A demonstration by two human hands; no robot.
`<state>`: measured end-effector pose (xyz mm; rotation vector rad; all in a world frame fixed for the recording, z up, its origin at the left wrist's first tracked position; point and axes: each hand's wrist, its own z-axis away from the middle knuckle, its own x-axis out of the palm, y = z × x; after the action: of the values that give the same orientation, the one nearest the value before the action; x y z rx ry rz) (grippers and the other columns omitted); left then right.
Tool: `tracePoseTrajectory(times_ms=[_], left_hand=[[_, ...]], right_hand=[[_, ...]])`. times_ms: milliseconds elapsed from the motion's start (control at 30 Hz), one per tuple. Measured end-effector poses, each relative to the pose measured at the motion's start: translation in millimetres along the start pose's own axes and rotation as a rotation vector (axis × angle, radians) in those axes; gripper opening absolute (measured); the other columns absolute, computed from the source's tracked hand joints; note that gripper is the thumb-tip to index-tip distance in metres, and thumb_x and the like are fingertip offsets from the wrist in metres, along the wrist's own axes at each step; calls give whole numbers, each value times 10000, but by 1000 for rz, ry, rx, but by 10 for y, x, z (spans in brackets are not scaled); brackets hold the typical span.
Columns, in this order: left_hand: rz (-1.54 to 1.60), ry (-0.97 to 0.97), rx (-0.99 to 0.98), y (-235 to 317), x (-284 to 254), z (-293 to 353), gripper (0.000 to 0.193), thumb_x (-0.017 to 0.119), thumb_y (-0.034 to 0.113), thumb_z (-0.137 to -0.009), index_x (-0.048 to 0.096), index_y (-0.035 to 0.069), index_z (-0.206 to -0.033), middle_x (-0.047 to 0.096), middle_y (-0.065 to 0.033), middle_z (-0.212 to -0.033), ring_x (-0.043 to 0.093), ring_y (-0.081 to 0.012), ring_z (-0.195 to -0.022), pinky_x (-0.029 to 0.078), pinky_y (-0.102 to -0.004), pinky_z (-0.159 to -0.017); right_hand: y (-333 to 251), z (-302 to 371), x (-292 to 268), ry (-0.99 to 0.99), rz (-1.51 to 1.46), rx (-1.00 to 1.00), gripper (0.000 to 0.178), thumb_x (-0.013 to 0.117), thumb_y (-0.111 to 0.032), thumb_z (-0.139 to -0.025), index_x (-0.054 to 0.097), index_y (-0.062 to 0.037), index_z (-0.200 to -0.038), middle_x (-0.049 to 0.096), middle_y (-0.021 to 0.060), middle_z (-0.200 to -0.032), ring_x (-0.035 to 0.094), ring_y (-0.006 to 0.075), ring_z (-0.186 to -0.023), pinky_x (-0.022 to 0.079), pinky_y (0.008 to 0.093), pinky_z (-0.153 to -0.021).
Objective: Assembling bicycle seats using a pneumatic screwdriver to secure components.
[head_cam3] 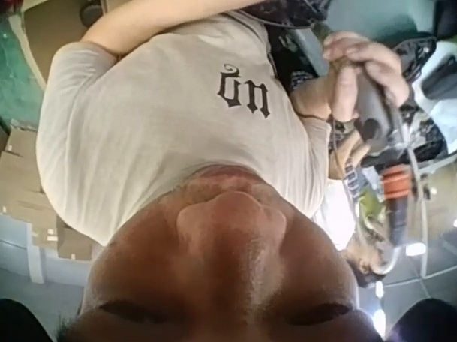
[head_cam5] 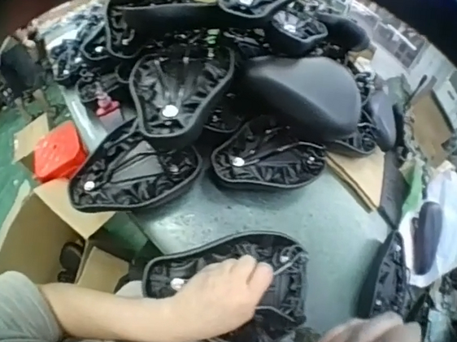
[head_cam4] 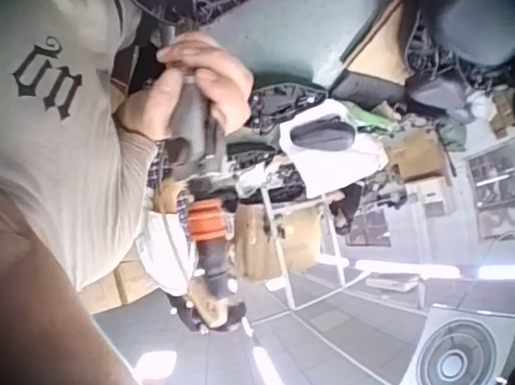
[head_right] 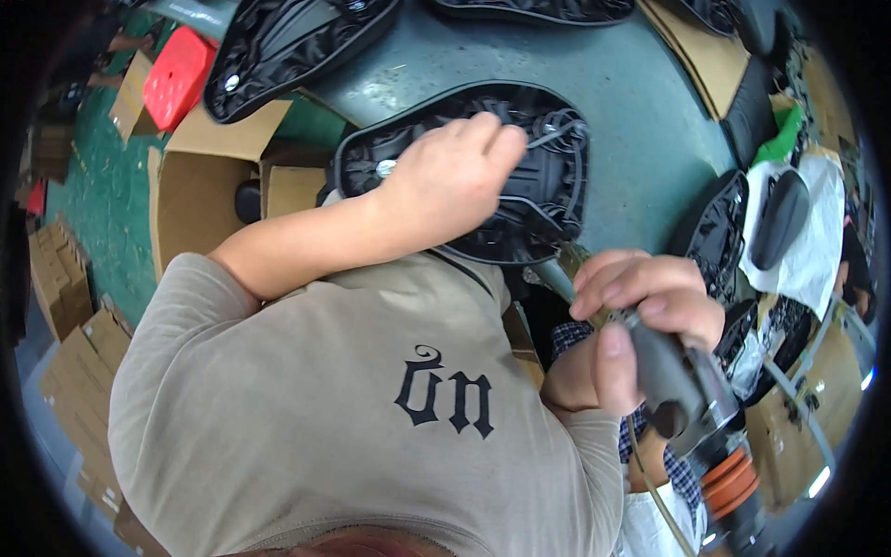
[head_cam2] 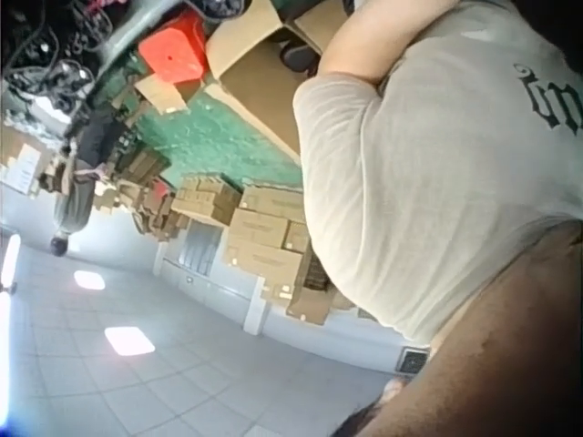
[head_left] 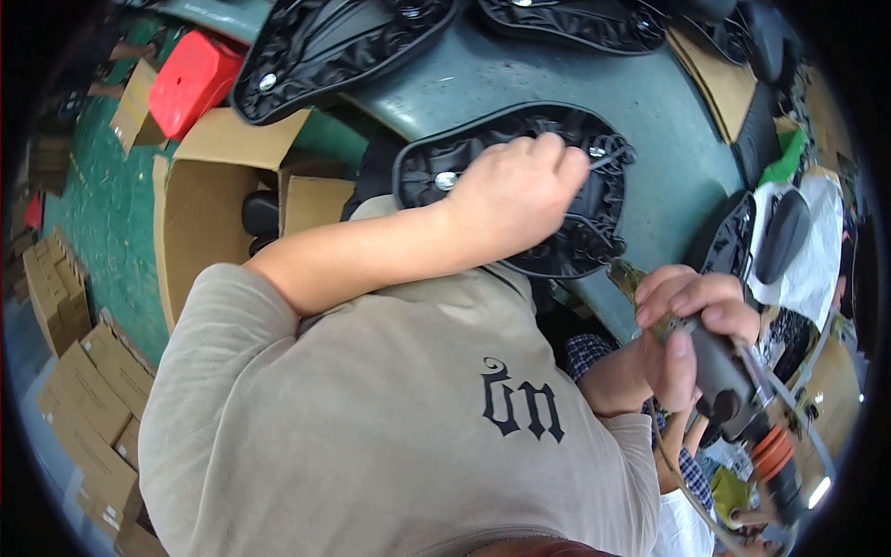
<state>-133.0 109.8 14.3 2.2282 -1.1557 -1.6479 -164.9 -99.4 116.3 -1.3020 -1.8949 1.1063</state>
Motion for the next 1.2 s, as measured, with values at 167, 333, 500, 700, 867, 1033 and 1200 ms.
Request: tracePoseTrajectory(times_ms=[167, 333, 500, 700, 867, 1033, 1200], left_hand=[[-15, 32, 5, -32, -55, 104, 174, 662, 69, -805, 547, 46, -934, 561, -107, -838, 652, -287, -730, 568, -380, -642], [167, 191, -150, -546, -489, 692, 274, 751, 91, -835, 624, 41, -1072, 620, -123, -910, 650, -331, -791, 543, -413, -696], [262, 325, -724, -955, -968, 1909, 297, 716, 0, -897, 602, 23, -1170, 600, -15, -949, 535, -83, -773, 482, -242, -698], [614, 1033, -1627, -1708, -1036, 3676, 225, 701, 92, -888, 632, 13, -1087, 631, -53, -978, 611, -129, -829, 494, -271, -629], [-44, 955, -1780, -2889, -867, 4489, 451, 759, 262, -881, 646, -60, -1176, 677, -230, -1126, 673, -321, -1073, 544, -439, -931], [-203, 412, -889, -2092, -732, 2949, 321, 701, 91, -889, 616, -17, -1179, 631, -215, -1223, 619, -388, -1150, 499, -441, -999], [104, 113, -153, -1381, -535, 1853, 199, 672, -91, -816, 650, 9, -987, 684, -167, -1004, 670, -366, -958, 539, -433, -873]], right_hand=[[-176, 25, -40, 179, 37, -35, 383, 591, -118, -879, 494, -22, -1237, 538, 174, -1021, 619, 217, -666, 526, 446, -643], [-287, 21, -588, 277, -106, -81, 348, 546, -165, -902, 553, -1, -1209, 504, 163, -1046, 553, 211, -725, 437, 436, -740], [-176, 173, -906, 347, -3, -50, 283, 515, -126, -934, 565, -3, -1184, 534, 183, -1087, 553, 245, -786, 433, 468, -792], [-152, 357, -1110, 473, -120, 71, 227, 491, -112, -954, 602, -50, -1142, 572, 165, -1061, 537, 237, -798, 426, 460, -823], [-5, 371, -1390, 450, -125, 101, 251, 477, -110, -997, 631, -21, -1174, 630, 211, -1157, 566, 242, -817, 455, 482, -851], [-1, 604, -1516, 870, 182, 330, 299, 498, -118, -1015, 619, 32, -1245, 688, 236, -1202, 636, 248, -791, 563, 420, -770], [274, 736, -1568, 1159, 387, 710, 421, 685, -101, -924, 635, 58, -1310, 693, 155, -920, 692, 261, -628, 621, 402, -620]])
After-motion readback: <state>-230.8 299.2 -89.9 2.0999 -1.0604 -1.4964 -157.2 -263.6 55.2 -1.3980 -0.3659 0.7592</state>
